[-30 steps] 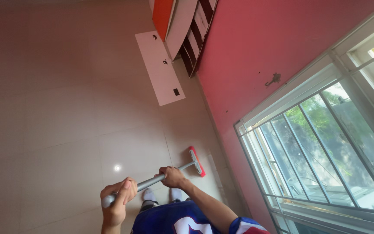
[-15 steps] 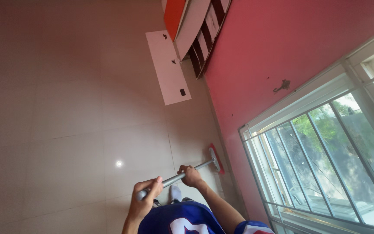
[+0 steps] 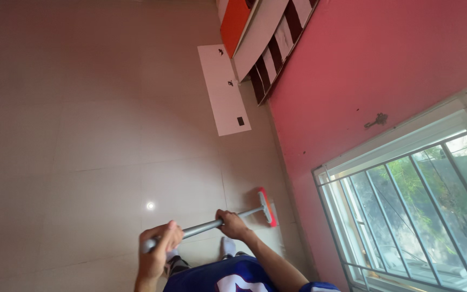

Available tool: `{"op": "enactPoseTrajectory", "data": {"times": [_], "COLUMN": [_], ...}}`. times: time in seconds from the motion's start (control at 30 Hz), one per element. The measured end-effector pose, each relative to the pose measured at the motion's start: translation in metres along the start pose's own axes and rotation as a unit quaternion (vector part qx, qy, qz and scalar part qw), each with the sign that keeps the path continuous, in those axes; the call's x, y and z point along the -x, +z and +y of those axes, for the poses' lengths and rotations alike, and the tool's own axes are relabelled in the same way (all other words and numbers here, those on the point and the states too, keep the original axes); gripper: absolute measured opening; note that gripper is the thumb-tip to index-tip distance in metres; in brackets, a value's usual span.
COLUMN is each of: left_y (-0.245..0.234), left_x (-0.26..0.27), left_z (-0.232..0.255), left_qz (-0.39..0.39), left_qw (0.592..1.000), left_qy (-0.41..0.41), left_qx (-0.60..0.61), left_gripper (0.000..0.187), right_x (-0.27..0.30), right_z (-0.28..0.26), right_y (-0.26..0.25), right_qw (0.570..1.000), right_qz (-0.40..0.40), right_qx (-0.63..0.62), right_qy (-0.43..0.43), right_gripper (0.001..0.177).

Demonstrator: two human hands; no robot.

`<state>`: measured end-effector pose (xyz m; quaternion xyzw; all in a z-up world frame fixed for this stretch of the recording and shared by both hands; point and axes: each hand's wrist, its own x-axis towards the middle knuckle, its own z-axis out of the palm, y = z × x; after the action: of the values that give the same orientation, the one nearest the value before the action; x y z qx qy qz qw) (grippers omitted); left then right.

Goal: The person sweeps the floor by using a squeegee to push debris into a red dustpan.

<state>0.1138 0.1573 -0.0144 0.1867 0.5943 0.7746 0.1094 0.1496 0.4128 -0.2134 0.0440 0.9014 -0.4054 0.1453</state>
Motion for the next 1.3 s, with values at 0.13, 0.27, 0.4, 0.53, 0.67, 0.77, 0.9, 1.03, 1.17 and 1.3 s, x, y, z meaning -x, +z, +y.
{"op": "enactPoseTrajectory", "data": {"times": [0.13,0.27,0.4,0.53,0.67,0.77,0.9,1.03,1.17,1.3], "left_y": [0.014,-0.009,-0.082,-0.159,-0.212,-0.228,-0.218,-0.163,-0.107,-0.114], "left_x": [-0.014,-0.015,-0.032,-0.034,-0.04,-0.039,-0.028,-0.023,0.001,0.02], "left_z": [-0.015,-0.013,0.0,0.041,0.067,0.062,0.052,0.027,0.013,0.011], "left_qz": [-0.091,-0.16,-0.135,-0.064,-0.067,-0.04,-0.027,-0.054,-0.135,-0.108], "left_qw": [0.971,0.936,0.96,0.994,0.998,0.998,0.998,0.997,0.937,0.954], "left_qy": [-0.189,-0.252,-0.176,-0.077,0.009,0.043,0.015,-0.05,-0.287,-0.26], "left_qx": [-0.117,-0.186,-0.173,-0.034,-0.01,0.039,0.055,-0.006,-0.144,-0.099], "left_gripper": [0.039,0.04,0.049,0.05,0.055,0.057,0.056,0.05,0.034,0.037], "right_x": [0.002,-0.006,-0.052,-0.094,-0.106,-0.109,-0.095,-0.073,-0.036,-0.031], "right_z": [0.034,0.021,-0.04,-0.13,-0.197,-0.2,-0.16,-0.094,-0.053,-0.056], "right_y": [0.001,0.02,0.065,0.112,0.118,0.111,0.107,0.092,0.084,0.099], "right_qw": [0.993,0.983,0.992,0.999,0.997,0.997,1.0,0.999,0.993,0.992], "right_qz": [0.09,0.049,0.039,0.047,-0.032,-0.057,-0.027,0.043,0.091,0.072], "right_qx": [0.074,0.051,0.055,0.001,-0.062,-0.053,-0.009,0.01,0.043,0.035], "right_qy": [0.029,0.17,0.104,0.027,0.044,-0.013,-0.003,0.017,0.068,0.098], "right_gripper": [0.013,0.011,0.026,0.018,0.021,0.024,0.024,0.018,0.011,0.013]}}
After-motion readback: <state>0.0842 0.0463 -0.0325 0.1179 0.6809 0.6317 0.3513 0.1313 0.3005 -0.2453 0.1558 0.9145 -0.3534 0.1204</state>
